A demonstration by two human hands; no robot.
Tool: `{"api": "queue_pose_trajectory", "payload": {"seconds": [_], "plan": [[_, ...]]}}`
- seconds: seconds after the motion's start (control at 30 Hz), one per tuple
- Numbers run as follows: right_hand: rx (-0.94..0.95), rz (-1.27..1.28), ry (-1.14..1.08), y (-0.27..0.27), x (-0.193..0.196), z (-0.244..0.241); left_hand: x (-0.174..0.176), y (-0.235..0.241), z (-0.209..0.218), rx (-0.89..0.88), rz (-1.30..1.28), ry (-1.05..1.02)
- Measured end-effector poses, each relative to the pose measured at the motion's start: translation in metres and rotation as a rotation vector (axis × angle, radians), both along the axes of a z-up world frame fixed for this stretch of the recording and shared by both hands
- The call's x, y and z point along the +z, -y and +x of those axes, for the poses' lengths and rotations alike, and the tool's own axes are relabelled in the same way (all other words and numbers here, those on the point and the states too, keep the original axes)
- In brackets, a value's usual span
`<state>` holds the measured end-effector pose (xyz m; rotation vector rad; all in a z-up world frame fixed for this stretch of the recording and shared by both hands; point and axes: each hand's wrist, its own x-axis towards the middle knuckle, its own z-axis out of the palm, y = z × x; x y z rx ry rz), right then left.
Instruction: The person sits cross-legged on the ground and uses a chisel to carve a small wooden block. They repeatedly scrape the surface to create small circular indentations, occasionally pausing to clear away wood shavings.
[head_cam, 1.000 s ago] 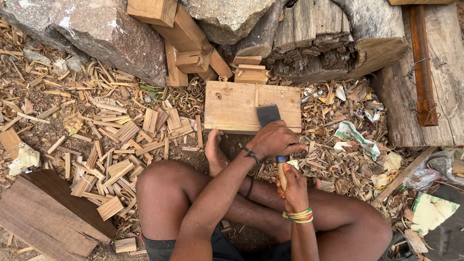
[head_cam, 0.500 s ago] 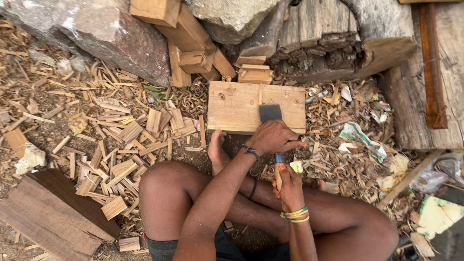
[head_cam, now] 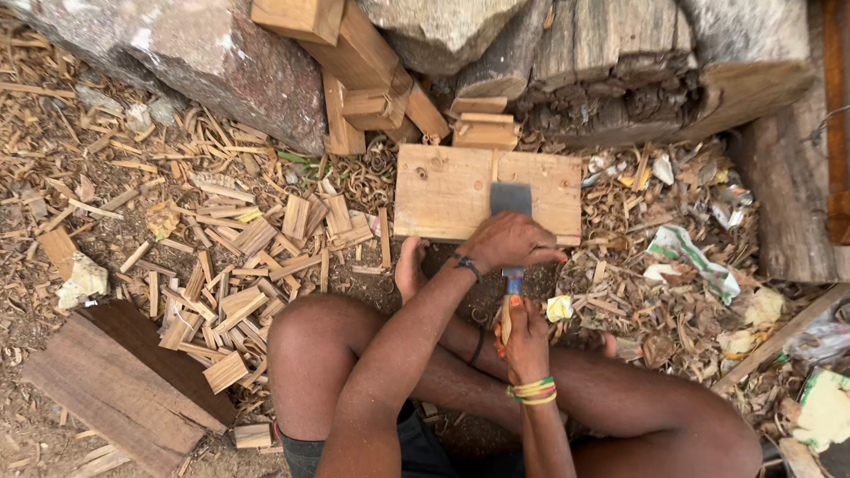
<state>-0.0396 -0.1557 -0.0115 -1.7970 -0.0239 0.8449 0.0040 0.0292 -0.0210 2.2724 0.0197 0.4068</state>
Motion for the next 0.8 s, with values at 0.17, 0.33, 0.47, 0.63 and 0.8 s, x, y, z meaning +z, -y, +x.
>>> {"api": "queue_pose_trajectory", "payload": {"seconds": [0.17, 0.33, 0.47, 0.63, 0.8], "plan": [[0.014, 0.025, 0.027, -0.008, -0.007, 0.003, -0.014, -0.010, 0.014, -0.058, -0.009, -0.094], [0.035, -0.013, 0.074, -0.030, -0.007, 0.010, -0.036, -0.031, 0.035, -0.007, -0.018, 0.055], [0.048, 0.004, 0.104, -0.055, -0.011, 0.031, -0.030, -0.050, 0.056, 0.021, 0.061, 0.033], [0.069, -0.001, 0.179, -0.047, -0.030, 0.033, -0.009, -0.037, 0.038, 0.087, 0.051, 0.045], [-0.112, 0.444, -0.314, -0.024, -0.027, 0.046, -0.011, -0.017, 0.001, 0.173, 0.158, 0.199]]}}
